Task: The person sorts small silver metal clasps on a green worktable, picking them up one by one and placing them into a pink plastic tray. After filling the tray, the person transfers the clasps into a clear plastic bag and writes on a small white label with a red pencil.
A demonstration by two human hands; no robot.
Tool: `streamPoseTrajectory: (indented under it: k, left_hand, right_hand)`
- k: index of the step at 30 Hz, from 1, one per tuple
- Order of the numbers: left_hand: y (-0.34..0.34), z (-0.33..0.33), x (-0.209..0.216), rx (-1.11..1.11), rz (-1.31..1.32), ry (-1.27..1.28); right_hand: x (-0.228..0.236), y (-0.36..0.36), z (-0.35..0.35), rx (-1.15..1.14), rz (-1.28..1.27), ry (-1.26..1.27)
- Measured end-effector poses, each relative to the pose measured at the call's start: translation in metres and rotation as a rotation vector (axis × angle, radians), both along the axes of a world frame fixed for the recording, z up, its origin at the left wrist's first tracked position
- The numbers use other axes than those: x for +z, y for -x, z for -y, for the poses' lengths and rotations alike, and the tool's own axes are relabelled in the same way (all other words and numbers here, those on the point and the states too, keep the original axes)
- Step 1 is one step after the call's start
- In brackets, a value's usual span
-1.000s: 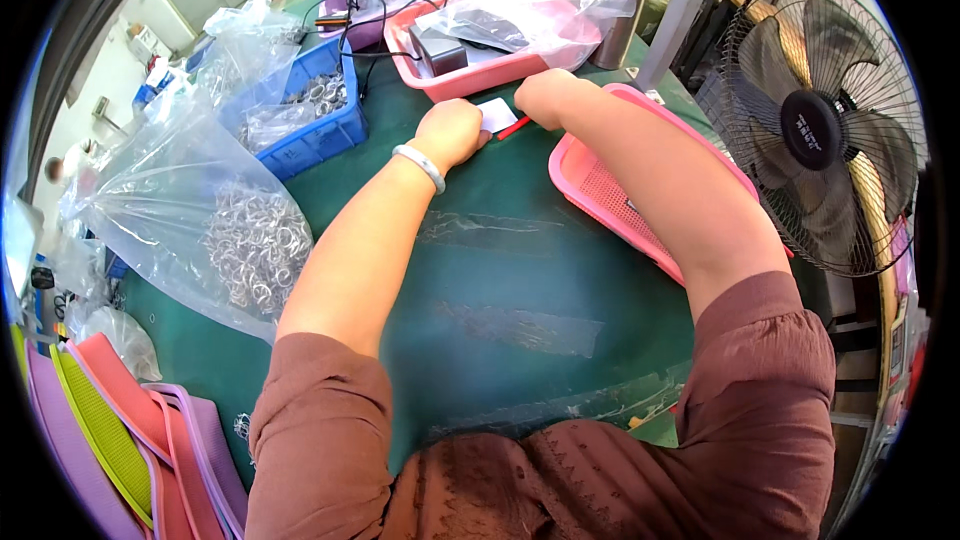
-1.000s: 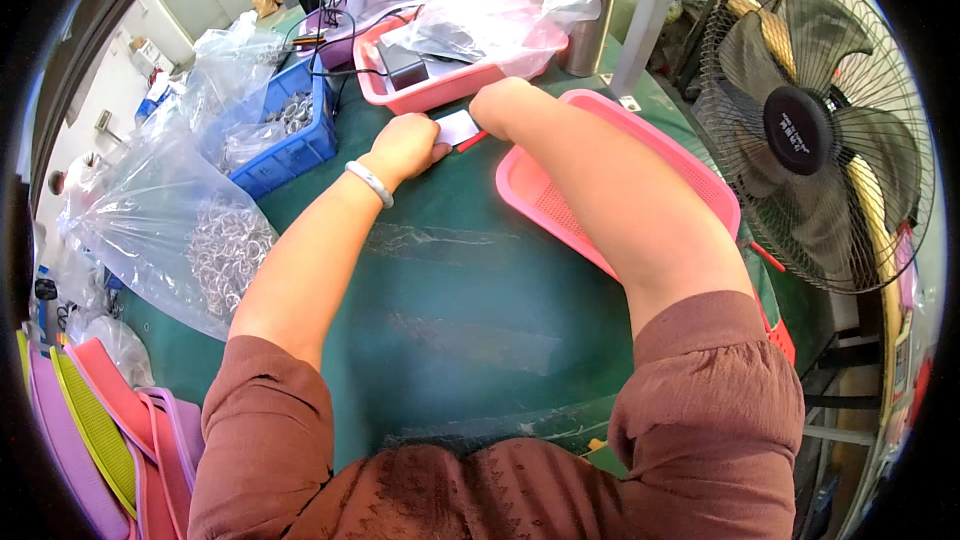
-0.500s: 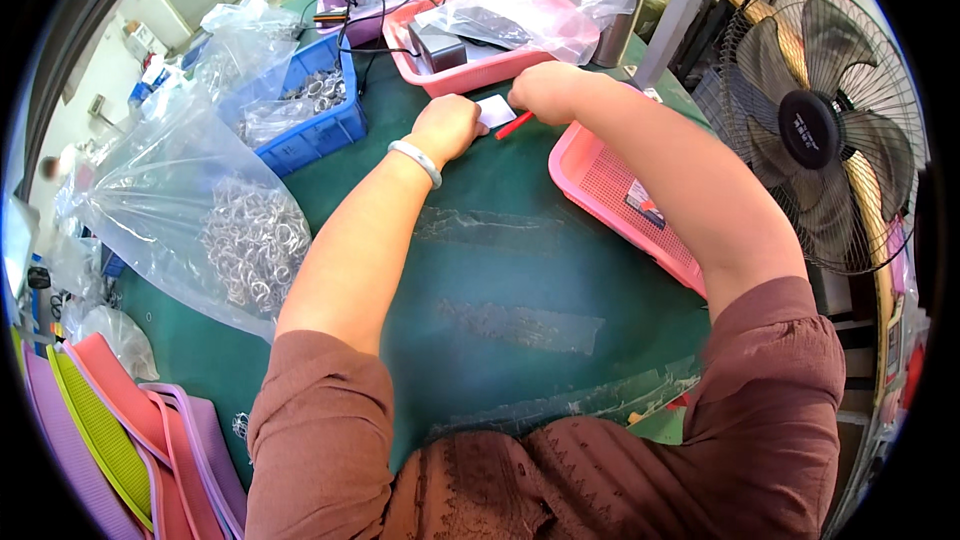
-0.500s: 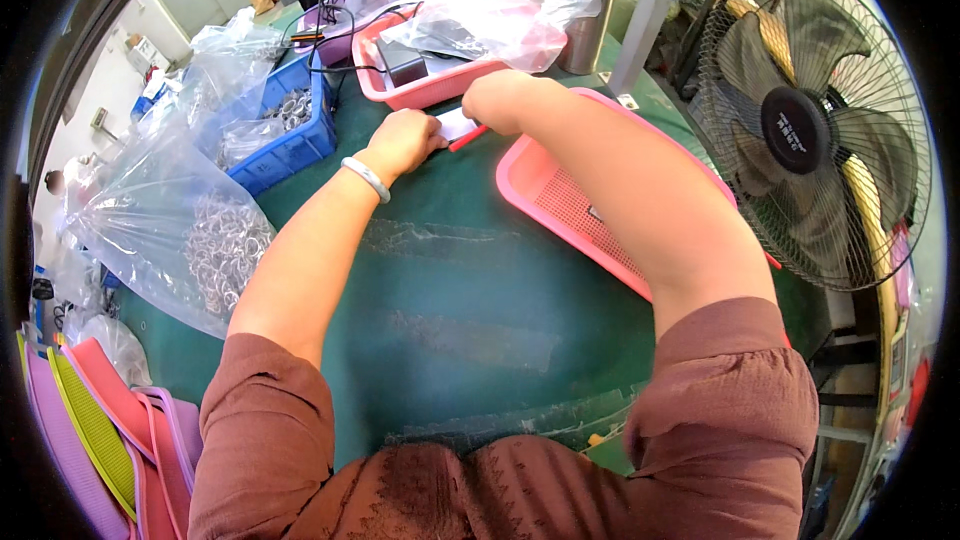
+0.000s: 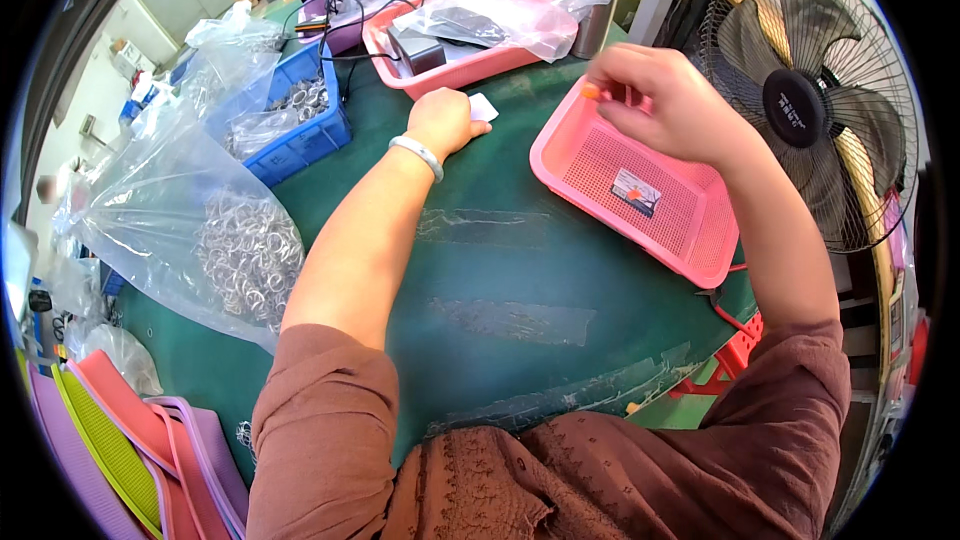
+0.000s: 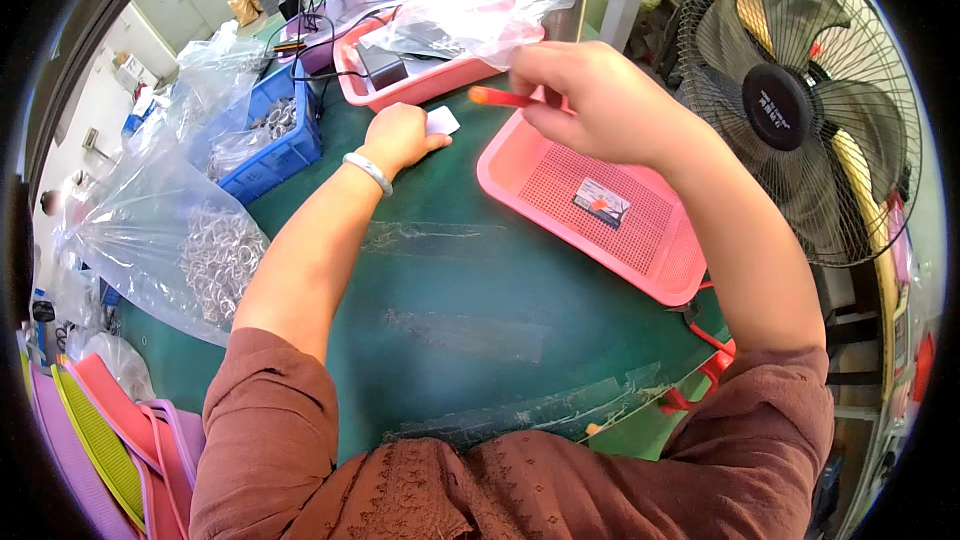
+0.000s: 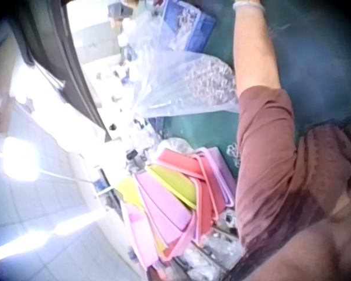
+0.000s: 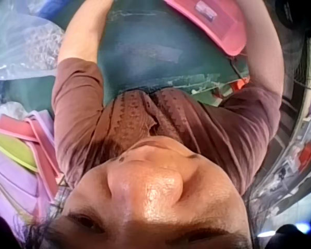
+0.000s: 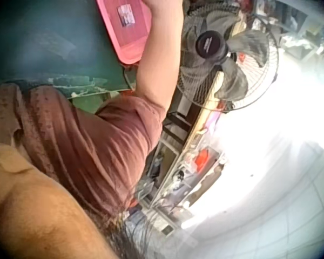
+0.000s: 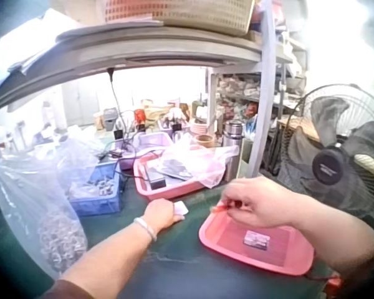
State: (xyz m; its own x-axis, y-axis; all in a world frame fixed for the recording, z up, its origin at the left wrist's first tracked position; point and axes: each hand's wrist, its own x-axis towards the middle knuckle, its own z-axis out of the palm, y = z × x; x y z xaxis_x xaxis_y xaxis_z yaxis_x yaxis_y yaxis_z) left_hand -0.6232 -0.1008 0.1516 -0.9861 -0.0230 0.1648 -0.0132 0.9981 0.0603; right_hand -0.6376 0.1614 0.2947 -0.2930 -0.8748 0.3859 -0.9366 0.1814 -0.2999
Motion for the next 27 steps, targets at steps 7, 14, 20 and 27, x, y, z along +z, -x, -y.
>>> streamPoseTrajectory:
  k: [7,14,20,27]
  left_hand:
    - [0.007,0.000,-0.005,-0.027,0.007,0.033]
    - [0.015,-0.016,0.002,-0.055,0.057,0.095]
    - [0.014,-0.008,-0.010,-0.083,-0.003,0.144]
    - [0.009,-0.021,-0.016,0.020,-0.149,-0.008]
  right_hand:
    - [-0.005,-0.034,-0.061,-0.102,0.054,0.154]
    - [-0.013,-0.063,-0.089,-0.169,0.114,0.243]
    - [-0.014,-0.079,-0.096,-0.250,0.079,0.202]
    - [-0.029,-0.100,-0.120,-0.349,0.154,0.260]
